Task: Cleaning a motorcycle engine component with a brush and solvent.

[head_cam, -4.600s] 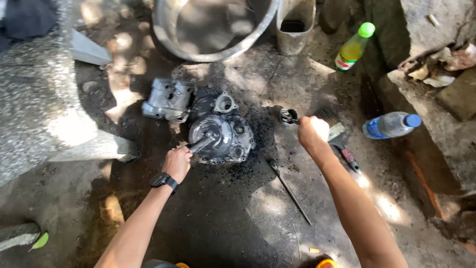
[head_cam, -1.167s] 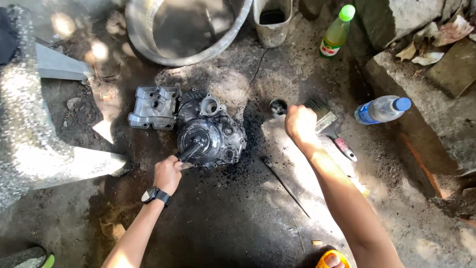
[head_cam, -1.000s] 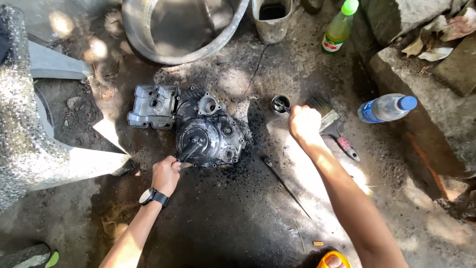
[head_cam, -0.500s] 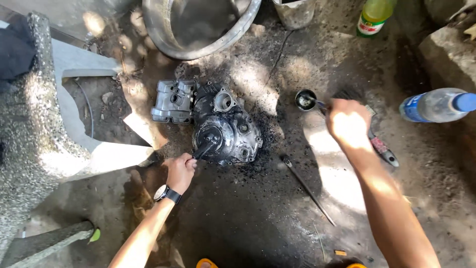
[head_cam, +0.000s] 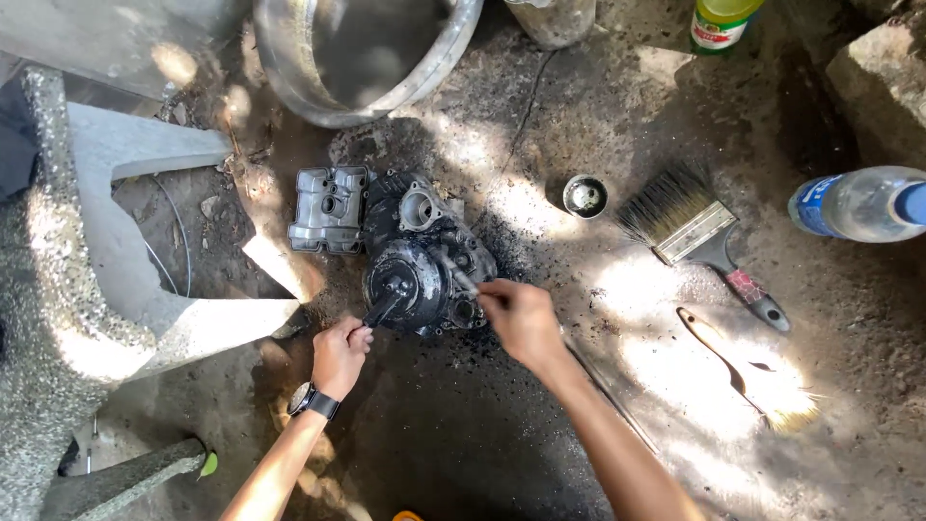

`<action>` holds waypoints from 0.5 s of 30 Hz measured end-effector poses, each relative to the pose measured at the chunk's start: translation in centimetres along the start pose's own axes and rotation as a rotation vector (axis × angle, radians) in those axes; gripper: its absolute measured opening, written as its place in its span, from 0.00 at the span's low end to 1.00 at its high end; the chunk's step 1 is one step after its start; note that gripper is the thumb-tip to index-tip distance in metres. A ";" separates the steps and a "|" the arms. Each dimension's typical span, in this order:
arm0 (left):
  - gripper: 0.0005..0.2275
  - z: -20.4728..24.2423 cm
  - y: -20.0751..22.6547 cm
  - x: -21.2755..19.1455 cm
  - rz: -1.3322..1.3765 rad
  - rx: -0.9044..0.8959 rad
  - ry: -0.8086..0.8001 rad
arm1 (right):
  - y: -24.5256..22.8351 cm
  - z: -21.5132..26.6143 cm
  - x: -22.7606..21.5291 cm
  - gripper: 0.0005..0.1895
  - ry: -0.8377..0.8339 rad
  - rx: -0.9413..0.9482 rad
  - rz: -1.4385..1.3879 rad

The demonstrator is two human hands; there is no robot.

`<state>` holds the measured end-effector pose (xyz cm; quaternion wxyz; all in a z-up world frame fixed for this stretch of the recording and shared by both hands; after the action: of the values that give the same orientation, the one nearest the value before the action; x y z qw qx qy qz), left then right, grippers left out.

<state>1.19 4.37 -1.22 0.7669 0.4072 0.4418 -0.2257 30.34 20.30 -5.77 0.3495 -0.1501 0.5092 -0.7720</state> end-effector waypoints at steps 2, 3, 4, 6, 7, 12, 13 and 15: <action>0.04 0.0 0.4 -0.1 0.010 -0.008 -0.006 | 1.5 -0.8 1.7 0.11 0.068 -0.105 -0.024; 0.04 -0.1 0.5 -0.2 0.024 -0.016 -0.008 | 1.9 -1.0 2.3 0.10 0.137 -0.214 -0.043; 0.04 0.0 0.3 -0.2 0.024 -0.021 -0.010 | 1.8 -0.1 2.1 0.10 0.133 -0.210 -0.043; 0.04 0.1 0.1 -0.1 0.033 -0.035 -0.009 | 2.5 1.4 1.9 0.11 0.087 -0.073 -0.035; 0.04 0.1 0.0 0.0 0.034 -0.038 -0.007 | 2.7 0.9 2.1 0.11 0.083 -0.074 -0.034; 0.03 0.3 0.8 -0.3 0.013 -0.010 0.012 | 1.7 -1.9 3.4 0.12 0.010 -0.067 -0.179; 0.03 0.4 1.0 -0.4 0.010 -0.013 0.011 | 2.0 -1.4 3.5 0.12 0.007 -0.065 -0.181; 0.03 0.5 1.3 -0.5 -0.003 -0.035 0.004 | 2.4 -0.3 3.1 0.13 0.075 -0.070 -0.073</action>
<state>2.11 4.70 -0.07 0.7727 0.3936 0.4476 -0.2182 28.91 17.83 -8.38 0.2963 -0.1518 0.5428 -0.7710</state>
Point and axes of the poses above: each hand's wrist, its own z-axis away from the middle knuckle, its own x-axis out of the palm, y = z × x, the point moved 7 cm from there along -z, towards the middle knuckle, and after that the axes turned 5 degrees about -y, right-handed, at the moved point
